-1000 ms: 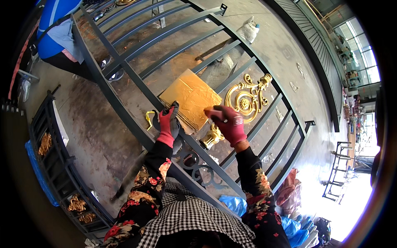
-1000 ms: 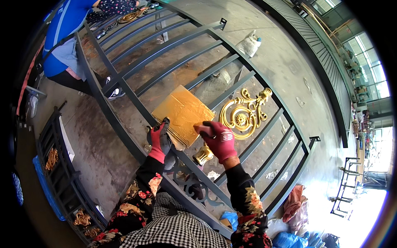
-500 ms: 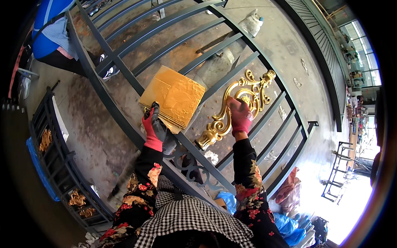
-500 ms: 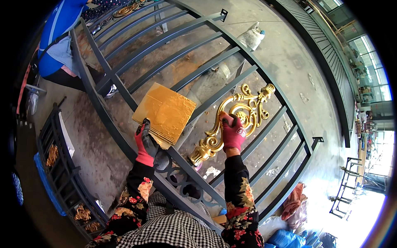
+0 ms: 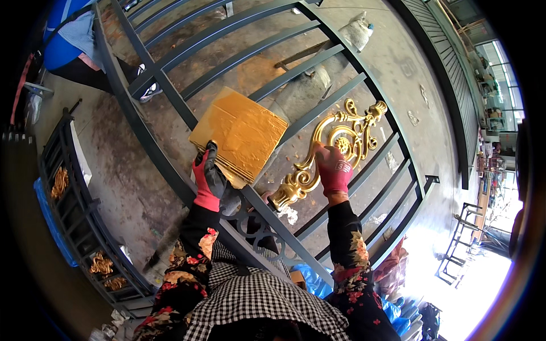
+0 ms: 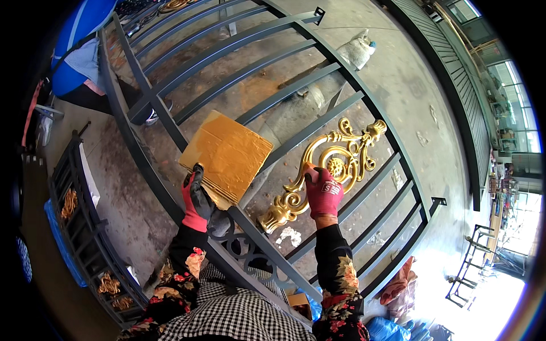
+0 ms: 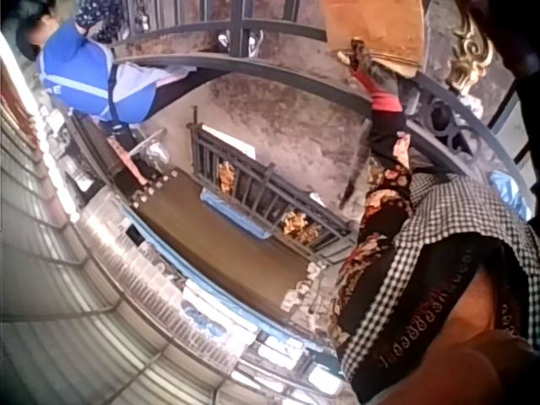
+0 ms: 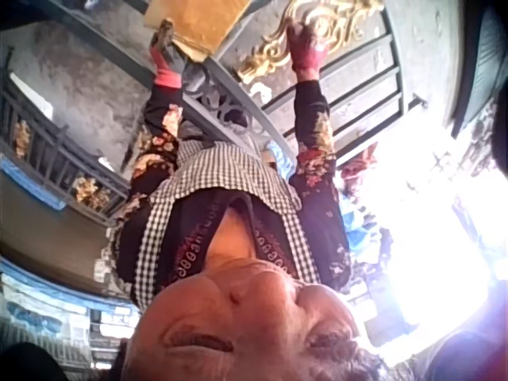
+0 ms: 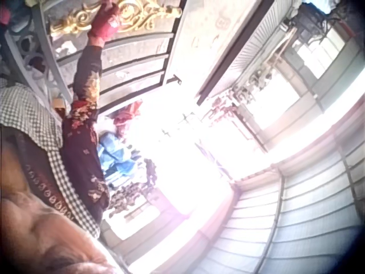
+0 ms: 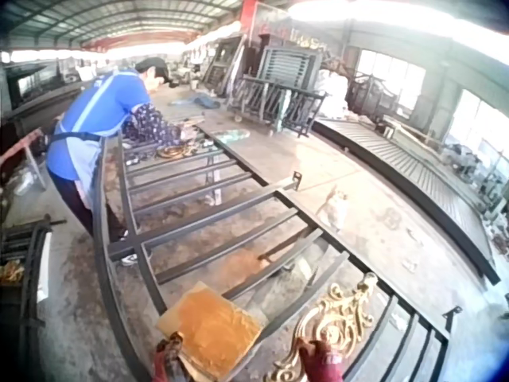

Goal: The person applies gold leaf to an ornate metal gate using a brush and a gold leaf pad. They carefully press and smooth the leaf onto the decorative scrollwork and bars of the gate.

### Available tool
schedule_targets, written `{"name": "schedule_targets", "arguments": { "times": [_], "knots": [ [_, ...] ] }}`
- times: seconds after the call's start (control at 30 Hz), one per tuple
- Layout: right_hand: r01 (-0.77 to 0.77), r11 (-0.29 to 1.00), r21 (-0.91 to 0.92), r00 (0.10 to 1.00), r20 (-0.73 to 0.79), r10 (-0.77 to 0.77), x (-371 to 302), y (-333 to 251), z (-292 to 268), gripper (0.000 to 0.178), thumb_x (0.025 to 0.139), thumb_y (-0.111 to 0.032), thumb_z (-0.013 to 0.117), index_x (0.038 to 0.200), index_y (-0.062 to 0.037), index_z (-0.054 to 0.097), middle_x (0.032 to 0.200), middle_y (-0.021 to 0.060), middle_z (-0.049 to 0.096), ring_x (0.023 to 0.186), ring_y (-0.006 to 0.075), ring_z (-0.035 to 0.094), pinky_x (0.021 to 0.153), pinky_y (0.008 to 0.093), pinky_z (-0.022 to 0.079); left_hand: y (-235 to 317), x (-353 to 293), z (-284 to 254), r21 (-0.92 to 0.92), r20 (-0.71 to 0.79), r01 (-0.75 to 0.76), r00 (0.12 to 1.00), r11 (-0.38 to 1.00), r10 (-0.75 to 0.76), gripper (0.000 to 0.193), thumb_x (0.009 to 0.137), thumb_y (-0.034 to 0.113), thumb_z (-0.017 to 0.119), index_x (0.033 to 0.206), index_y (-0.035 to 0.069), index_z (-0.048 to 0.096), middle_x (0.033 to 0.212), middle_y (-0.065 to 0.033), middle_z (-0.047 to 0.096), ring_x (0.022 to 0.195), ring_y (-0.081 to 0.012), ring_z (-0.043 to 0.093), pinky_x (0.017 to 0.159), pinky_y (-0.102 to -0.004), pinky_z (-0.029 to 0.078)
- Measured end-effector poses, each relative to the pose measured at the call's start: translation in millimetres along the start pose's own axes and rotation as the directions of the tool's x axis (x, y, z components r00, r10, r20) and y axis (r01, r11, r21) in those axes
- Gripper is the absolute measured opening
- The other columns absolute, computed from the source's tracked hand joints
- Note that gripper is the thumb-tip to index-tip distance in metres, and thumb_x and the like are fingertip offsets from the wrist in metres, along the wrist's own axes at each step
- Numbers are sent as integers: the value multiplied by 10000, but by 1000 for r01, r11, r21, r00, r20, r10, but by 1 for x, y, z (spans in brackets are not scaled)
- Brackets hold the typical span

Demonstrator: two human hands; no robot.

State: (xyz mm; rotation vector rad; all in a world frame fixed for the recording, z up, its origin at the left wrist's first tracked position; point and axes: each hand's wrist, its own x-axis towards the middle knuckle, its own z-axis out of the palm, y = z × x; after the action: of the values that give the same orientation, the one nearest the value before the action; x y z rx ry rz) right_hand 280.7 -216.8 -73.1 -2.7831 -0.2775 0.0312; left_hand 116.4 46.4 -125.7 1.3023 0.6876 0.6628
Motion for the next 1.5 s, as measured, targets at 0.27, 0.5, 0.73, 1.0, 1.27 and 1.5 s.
{"name": "schedule_targets", "arguments": {
  "times": [0.27, 0.5, 0.73, 1.0, 1.27, 1.5],
  "knots": [
    [71, 975, -212, 997, -7, -74, 39, -17, 7, 227, 871, -334, 576, 801, -120, 605, 726, 132, 660, 681, 331, 646, 620, 456, 468, 18, 3, 5, -308, 36, 253, 966, 917, -255, 293, 952, 173, 575, 1141, -49, 609, 1080, -80, 636, 967, -145, 606, 836, -283, 488],
    [185, 935, -303, 980, -15, -199, 40, -15, 1, 244, 891, -320, 555, 786, -103, 585, 686, 134, 642, 642, 341, 628, 591, 459, 459, 22, 2, 5, -172, 9, 186, 982, 967, -188, 283, 964, 182, 561, 1131, -41, 606, 1070, -76, 631, 944, -136, 597, 818, -285, 489],
    [308, 879, -364, 950, 167, -264, 44, 1, 1, 291, 897, -368, 516, 823, -106, 618, 721, 132, 657, 667, 345, 632, 643, 461, 465, 18, 1, 6, -228, 11, 201, 979, 953, -204, 307, 982, 206, 530, 1144, -48, 589, 1094, -100, 626, 961, -152, 602, 824, -297, 488],
    [169, 941, -293, 985, 80, -152, 83, 0, 2, 243, 839, -369, 620, 876, -129, 621, 786, 134, 662, 753, 363, 638, 642, 452, 480, 12, 1, 3, -15, 34, 38, 999, 999, -38, 312, 979, 212, 522, 1159, -37, 579, 1093, -107, 626, 969, -165, 607, 828, -309, 491],
    [188, 976, -108, 856, 505, -109, 75, 16, -23, 303, 825, -385, 613, 911, -103, 685, 846, 147, 672, 811, 365, 642, 709, 455, 494, 13, 3, 4, -272, 8, 265, 962, 925, -274, 320, 958, 221, 559, 1171, -17, 571, 1108, -96, 621, 975, -168, 606, 841, -308, 488],
    [71, 992, -103, 954, 297, -38, 83, -7, -17, 305, 834, -381, 610, 927, -96, 661, 828, 168, 666, 803, 366, 638, 702, 461, 490, 15, 1, 2, -134, 17, 190, 982, 973, -190, 331, 962, 242, 565, 1174, -12, 572, 1100, -86, 623, 969, -170, 610, 828, -304, 491]
  ]
}}
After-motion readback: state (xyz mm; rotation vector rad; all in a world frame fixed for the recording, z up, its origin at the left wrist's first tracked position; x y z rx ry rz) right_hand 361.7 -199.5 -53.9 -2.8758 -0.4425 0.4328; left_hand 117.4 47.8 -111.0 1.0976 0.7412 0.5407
